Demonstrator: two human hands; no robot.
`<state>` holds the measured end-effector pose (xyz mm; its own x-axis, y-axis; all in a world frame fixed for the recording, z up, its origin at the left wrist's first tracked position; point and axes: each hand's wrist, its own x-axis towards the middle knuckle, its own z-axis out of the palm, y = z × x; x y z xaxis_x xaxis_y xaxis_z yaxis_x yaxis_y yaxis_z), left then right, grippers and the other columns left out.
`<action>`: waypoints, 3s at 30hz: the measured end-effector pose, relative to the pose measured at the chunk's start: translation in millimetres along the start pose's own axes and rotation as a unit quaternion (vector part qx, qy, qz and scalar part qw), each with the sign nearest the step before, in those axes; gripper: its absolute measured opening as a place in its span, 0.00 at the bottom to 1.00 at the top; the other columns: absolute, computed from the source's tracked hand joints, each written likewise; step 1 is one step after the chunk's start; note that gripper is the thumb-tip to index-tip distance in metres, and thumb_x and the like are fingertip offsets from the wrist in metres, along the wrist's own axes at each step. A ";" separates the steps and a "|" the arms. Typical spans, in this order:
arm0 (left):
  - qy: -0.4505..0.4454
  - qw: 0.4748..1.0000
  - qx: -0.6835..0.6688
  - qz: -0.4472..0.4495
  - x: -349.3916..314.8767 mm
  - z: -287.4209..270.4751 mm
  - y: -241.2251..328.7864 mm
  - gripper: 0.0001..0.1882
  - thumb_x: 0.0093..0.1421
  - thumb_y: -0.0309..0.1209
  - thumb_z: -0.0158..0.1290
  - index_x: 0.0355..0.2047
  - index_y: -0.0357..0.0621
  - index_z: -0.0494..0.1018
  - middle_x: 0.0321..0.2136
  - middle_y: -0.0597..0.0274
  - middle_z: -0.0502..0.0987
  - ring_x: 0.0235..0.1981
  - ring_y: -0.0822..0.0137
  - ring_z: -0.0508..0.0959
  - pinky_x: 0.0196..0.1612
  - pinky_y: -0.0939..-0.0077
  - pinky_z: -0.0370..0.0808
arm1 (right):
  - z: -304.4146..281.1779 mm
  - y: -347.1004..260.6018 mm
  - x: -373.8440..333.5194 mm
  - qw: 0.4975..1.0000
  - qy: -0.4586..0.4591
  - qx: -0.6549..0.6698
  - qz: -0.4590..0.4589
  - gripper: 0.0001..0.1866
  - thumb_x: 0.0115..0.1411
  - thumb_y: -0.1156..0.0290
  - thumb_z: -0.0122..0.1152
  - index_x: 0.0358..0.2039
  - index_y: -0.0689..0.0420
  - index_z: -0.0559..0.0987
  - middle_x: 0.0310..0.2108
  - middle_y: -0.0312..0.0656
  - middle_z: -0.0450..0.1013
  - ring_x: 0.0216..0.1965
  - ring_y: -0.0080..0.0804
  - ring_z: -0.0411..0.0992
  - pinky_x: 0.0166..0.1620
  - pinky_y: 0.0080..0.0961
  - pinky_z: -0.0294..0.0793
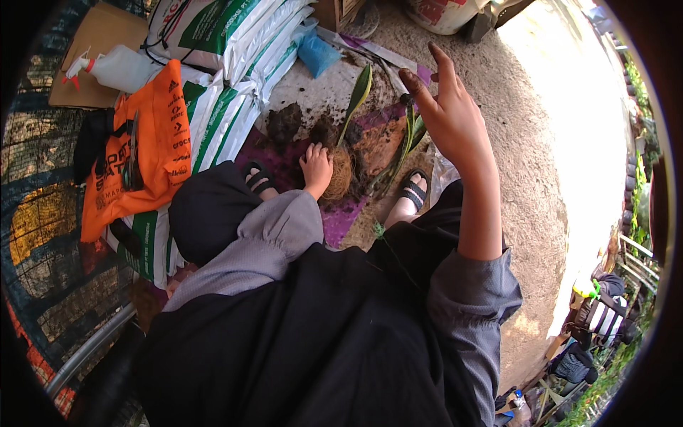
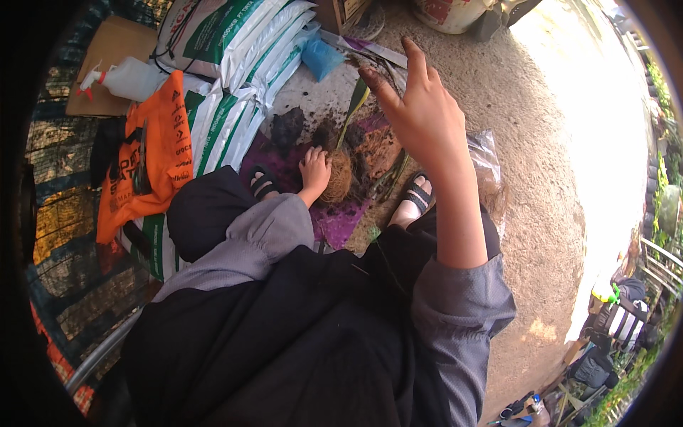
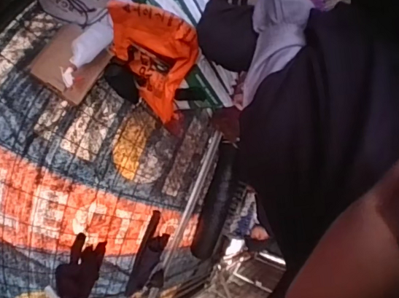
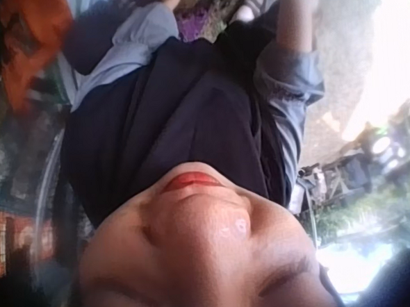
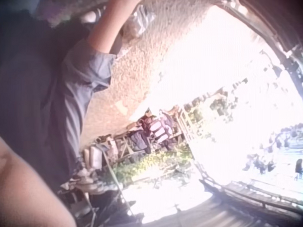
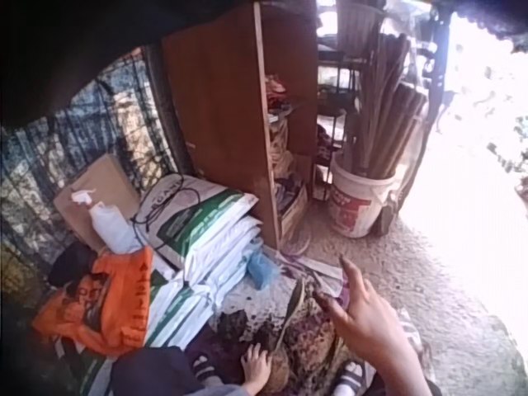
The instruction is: The person sits on the ground and handles a small potted plant, adjusting the soil and roots with both hands. They repeatedly lift and reposition the plant, occasionally using a small tool to loosen the substrate.
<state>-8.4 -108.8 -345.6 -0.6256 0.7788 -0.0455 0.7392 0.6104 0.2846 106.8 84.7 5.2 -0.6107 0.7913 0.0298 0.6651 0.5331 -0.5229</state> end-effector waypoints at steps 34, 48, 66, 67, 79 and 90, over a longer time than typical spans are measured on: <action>-0.134 0.907 -0.120 0.380 -85.1 -157.4 100.4 0.11 0.39 0.44 0.64 0.26 0.67 0.79 0.62 0.70 0.50 0.63 0.51 0.42 0.58 0.37 0.29 | -4.2 -8.2 -4.1 0.992 0.012 -0.031 -0.125 0.13 0.50 0.68 0.53 0.35 0.62 0.72 0.32 0.57 0.72 0.38 0.55 0.70 0.40 0.45 0.68; -0.012 0.956 -0.155 0.248 -20.4 -284.9 48.9 0.05 0.45 0.37 0.61 0.25 0.58 0.78 0.53 0.70 0.66 0.59 0.57 0.55 0.59 0.58 0.44 | 11.9 -2.5 -6.0 0.989 0.002 -0.042 -0.141 0.18 0.53 0.66 0.57 0.45 0.52 0.73 0.35 0.44 0.76 0.38 0.42 0.74 0.40 0.36 0.71; -0.100 0.819 -0.565 -0.011 135.7 -309.2 2.8 0.10 0.54 0.29 0.55 0.34 0.36 0.76 0.33 0.61 0.78 0.38 0.74 0.74 0.44 0.81 0.68 | 17.8 -29.5 -18.1 0.955 -0.257 0.112 -0.093 0.15 0.53 0.61 0.60 0.38 0.56 0.79 0.25 0.38 0.75 0.27 0.23 0.69 0.33 0.21 0.68; -0.082 0.824 -0.560 -0.023 138.7 -308.4 0.7 0.10 0.54 0.29 0.55 0.34 0.35 0.76 0.32 0.61 0.78 0.37 0.74 0.75 0.44 0.81 0.68 | 20.7 -28.6 -17.7 0.952 -0.265 0.113 -0.098 0.15 0.52 0.62 0.61 0.37 0.56 0.79 0.26 0.39 0.75 0.27 0.24 0.70 0.33 0.21 0.68; 0.052 0.723 -0.659 -0.202 168.8 -341.2 -42.1 0.08 0.55 0.32 0.55 0.36 0.49 0.74 0.37 0.74 0.75 0.39 0.76 0.72 0.39 0.76 0.69 | 36.3 -11.1 -16.6 0.899 -0.399 0.105 -0.148 0.10 0.51 0.67 0.58 0.32 0.58 0.80 0.28 0.40 0.76 0.31 0.27 0.73 0.38 0.23 0.70; 0.139 0.645 -0.722 -0.210 178.6 -358.1 -78.4 0.08 0.53 0.34 0.58 0.33 0.50 0.75 0.34 0.73 0.74 0.34 0.77 0.69 0.38 0.77 0.68 | 16.5 -32.5 -38.9 0.728 -0.482 0.487 -0.007 0.19 0.64 0.69 0.34 0.44 0.67 0.71 0.36 0.43 0.73 0.30 0.26 0.71 0.33 0.20 0.68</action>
<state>-267.4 -69.2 -33.1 -0.8636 0.4100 -0.2935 -0.3873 -0.1668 0.9067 101.9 31.6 7.0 -0.9449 -0.0417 -0.3247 0.3219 -0.2980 -0.8986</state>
